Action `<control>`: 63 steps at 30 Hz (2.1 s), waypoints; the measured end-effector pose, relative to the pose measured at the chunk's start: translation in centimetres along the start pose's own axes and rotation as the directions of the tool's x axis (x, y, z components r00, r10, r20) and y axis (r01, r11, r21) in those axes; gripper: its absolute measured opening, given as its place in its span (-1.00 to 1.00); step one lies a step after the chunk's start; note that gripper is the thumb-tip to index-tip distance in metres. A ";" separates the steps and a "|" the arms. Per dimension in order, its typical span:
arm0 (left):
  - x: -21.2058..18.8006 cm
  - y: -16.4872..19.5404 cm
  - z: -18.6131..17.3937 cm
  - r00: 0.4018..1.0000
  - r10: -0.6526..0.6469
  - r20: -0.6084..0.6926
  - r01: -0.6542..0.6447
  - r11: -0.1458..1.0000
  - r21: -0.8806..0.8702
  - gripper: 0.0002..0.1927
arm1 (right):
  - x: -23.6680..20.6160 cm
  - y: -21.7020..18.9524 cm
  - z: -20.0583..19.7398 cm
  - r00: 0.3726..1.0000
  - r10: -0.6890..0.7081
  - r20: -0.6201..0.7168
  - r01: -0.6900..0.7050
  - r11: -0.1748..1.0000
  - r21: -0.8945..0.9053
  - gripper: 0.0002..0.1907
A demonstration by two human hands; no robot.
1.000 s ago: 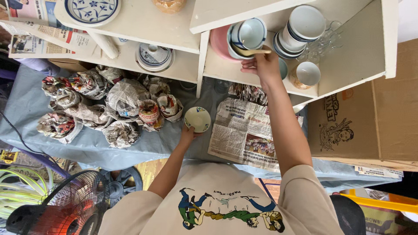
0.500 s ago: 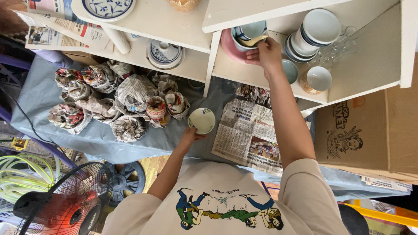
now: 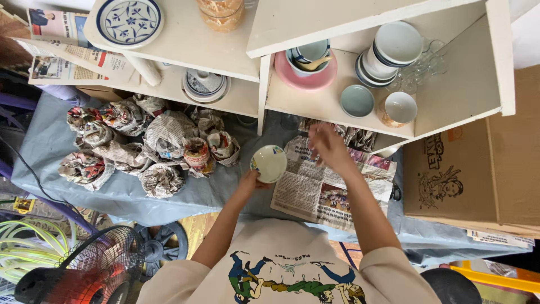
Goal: The person wraps ceramic cups and small bowls in sheets of newspaper, folding the paper around each piece by hand, and places the wrapped pieces on the table and onto the white shelf alongside other already wrapped ceramics.
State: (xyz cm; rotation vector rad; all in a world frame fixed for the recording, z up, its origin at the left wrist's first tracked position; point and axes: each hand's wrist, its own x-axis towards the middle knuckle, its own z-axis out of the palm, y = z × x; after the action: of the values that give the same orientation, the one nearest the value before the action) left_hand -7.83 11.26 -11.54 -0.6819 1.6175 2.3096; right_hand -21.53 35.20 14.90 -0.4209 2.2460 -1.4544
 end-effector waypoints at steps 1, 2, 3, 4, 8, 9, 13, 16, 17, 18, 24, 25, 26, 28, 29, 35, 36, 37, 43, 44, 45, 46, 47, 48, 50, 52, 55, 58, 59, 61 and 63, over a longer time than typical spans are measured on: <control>0.1 -0.1 0.4 0.999 -0.002 0.040 0.002 1.000 0.015 -0.51 | -0.8 1.0 1.3 0.980 0.173 0.098 -0.168 0.984 -0.060 -0.47; 0.3 -0.3 0.9 0.997 -0.009 0.080 0.006 1.000 0.030 -0.51 | -1.9 2.2 2.4 0.968 0.208 0.141 -0.208 0.978 -0.017 -0.44; 0.5 -0.3 1.4 0.992 -0.019 0.123 0.013 0.999 0.048 -0.51 | -3.0 3.5 3.5 0.952 0.243 0.184 -0.252 0.967 0.025 -0.41; 0.4 -0.4 1.9 0.991 -0.014 0.131 0.007 0.999 0.053 -0.53 | -3.7 4.9 4.4 0.941 0.273 0.199 -0.294 0.952 0.085 -0.42; -0.5 -0.9 4.5 0.978 0.032 0.206 -0.050 0.995 0.087 -0.55 | -6.1 10.8 7.5 0.933 0.334 0.135 -0.360 0.886 0.291 -0.45; -0.7 -1.2 5.0 0.971 0.049 0.234 -0.074 0.992 0.098 -0.54 | -6.7 12.2 7.9 0.937 0.340 0.085 -0.348 0.876 0.333 -0.46; -0.4 -2.4 6.1 0.971 0.144 0.190 -0.202 0.919 0.338 -0.60 | -8.4 17.6 8.3 0.911 0.411 0.035 -0.381 0.804 0.457 -0.44; 0.6 -2.8 5.6 0.825 0.553 0.115 -0.498 0.616 0.610 -0.71 | -9.8 21.2 7.6 0.896 0.444 -0.021 -0.371 0.772 0.517 -0.45; 1.2 -2.7 5.3 0.831 0.556 0.026 -0.447 0.638 0.627 -0.71 | -10.3 22.3 7.3 0.884 0.466 -0.036 -0.377 0.755 0.537 -0.46; 1.7 -2.6 5.2 0.829 0.556 -0.063 -0.395 0.661 0.638 -0.70 | -10.8 23.4 6.9 0.871 0.488 -0.050 -0.381 0.738 0.557 -0.47; 3.0 -1.8 7.0 0.965 0.247 -0.087 -0.129 0.735 0.666 -0.44 | -12.7 27.9 4.0 0.843 0.510 -0.170 -0.342 0.752 0.563 -0.51; 2.8 -1.8 7.4 0.961 0.267 -0.068 -0.142 0.693 0.707 -0.49 | -12.9 28.2 3.7 0.826 0.536 -0.174 -0.361 0.741 0.565 -0.50; 2.7 -1.9 7.8 0.956 0.288 -0.046 -0.159 0.646 0.746 -0.54 | -12.9 28.5 3.4 0.809 0.559 -0.181 -0.378 0.731 0.569 -0.49; 2.4 -2.1 8.0 0.964 0.263 -0.042 -0.145 0.651 0.745 -0.63 | -12.9 28.7 3.0 0.795 0.578 -0.184 -0.387 0.717 0.580 -0.48; 2.1 -2.3 7.7 0.975 0.217 -0.056 -0.116 0.700 0.705 -0.66 | -12.8 28.6 2.9 0.799 0.573 -0.183 -0.378 0.715 0.588 -0.48; 1.0 -2.7 3.8 0.968 0.250 -0.005 -0.199 0.781 0.592 -0.66 | -10.9 27.6 3.9 0.861 0.496 -0.112 -0.342 0.727 0.595 -0.48; 0.6 -2.6 3.0 0.967 0.254 -0.008 -0.204 0.796 0.570 -0.66 | -10.4 27.3 4.4 0.873 0.479 -0.088 -0.339 0.727 0.597 -0.47; 0.1 -2.5 2.3 0.965 0.263 -0.012 -0.207 0.785 0.584 -0.67 | -9.9 27.0 5.0 0.880 0.468 -0.077 -0.326 0.715 0.618 -0.48; -3.0 -1.6 0.3 0.951 0.310 -0.020 -0.253 0.812 0.527 -0.72 | -7.2 26.3 8.4 0.925 0.375 -0.062 -0.267 0.757 0.597 -0.53; -3.3 -1.5 0.3 0.950 0.312 -0.013 -0.265 0.827 0.496 -0.73 | -7.0 26.3 8.7 0.935 0.348 -0.062 -0.249 0.773 0.584 -0.54; -3.5 -1.4 0.4 0.949 0.316 -0.006 -0.277 0.841 0.464 -0.74 | -6.7 26.3 8.9 0.945 0.321 -0.061 -0.230 0.788 0.571 -0.54; -3.5 -1.4 0.6 0.946 0.324 -0.010 -0.278 0.826 0.491 -0.74 | -6.6 26.3 9.0 0.945 0.312 -0.102 -0.235 0.859 0.455 -0.55; -3.6 -1.4 0.7 0.943 0.332 -0.013 -0.278 0.809 0.518 -0.73 | -6.6 26.2 9.1 0.944 0.298 -0.141 -0.239 0.913 0.331 -0.55; -3.5 -1.5 0.9 0.940 0.340 -0.015 -0.278 0.792 0.544 -0.73 | -6.5 26.2 9.0 0.944 0.277 -0.178 -0.241 0.950 0.200 -0.55; -3.2 -1.9 1.4 0.959 0.282 -0.018 -0.230 0.815 0.532 -0.73 | -6.4 26.0 9.0 0.918 0.360 -0.166 -0.311 0.914 0.259 -0.51; -2.7 -2.5 2.1 0.976 0.216 0.004 -0.196 0.877 0.438 -0.74 | -6.3 25.8 9.0 0.907 0.389 -0.161 -0.345 0.906 0.246 -0.50; -1.1 -3.3 4.0 0.993 0.109 0.052 -0.117 0.978 0.175 -0.76 | -6.7 25.5 9.1 0.921 0.339 -0.194 -0.315 0.938 0.144 -0.51; -0.1 -3.8 6.8 0.994 0.085 0.075 -0.090 0.994 0.060 -0.71 | -8.4 25.8 8.9 0.902 0.190 -0.388 -0.186 0.981 0.049 -0.54; 0.1 -3.9 7.7 0.983 0.148 0.104 -0.158 0.983 0.093 -0.70 | -9.7 26.1 8.7 0.853 0.084 -0.514 -0.114 0.993 -0.026 -0.55; -0.5 -3.5 8.8 0.955 0.251 0.157 -0.286 0.920 0.268 -0.70 | -12.3 27.1 7.9 0.687 -0.107 -0.719 -0.111 0.962 -0.249 -0.55; -2.0 -2.9 9.4 0.921 0.320 0.223 -0.391 0.755 0.526 -0.71 | -14.7 28.5 6.9 0.508 -0.174 -0.844 -0.262 0.902 -0.343 -0.47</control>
State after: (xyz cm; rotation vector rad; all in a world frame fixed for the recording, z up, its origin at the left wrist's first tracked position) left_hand -7.07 21.19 -10.31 -0.0920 2.3763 1.8523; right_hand -5.93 48.25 -10.81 0.3970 3.3848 -1.2410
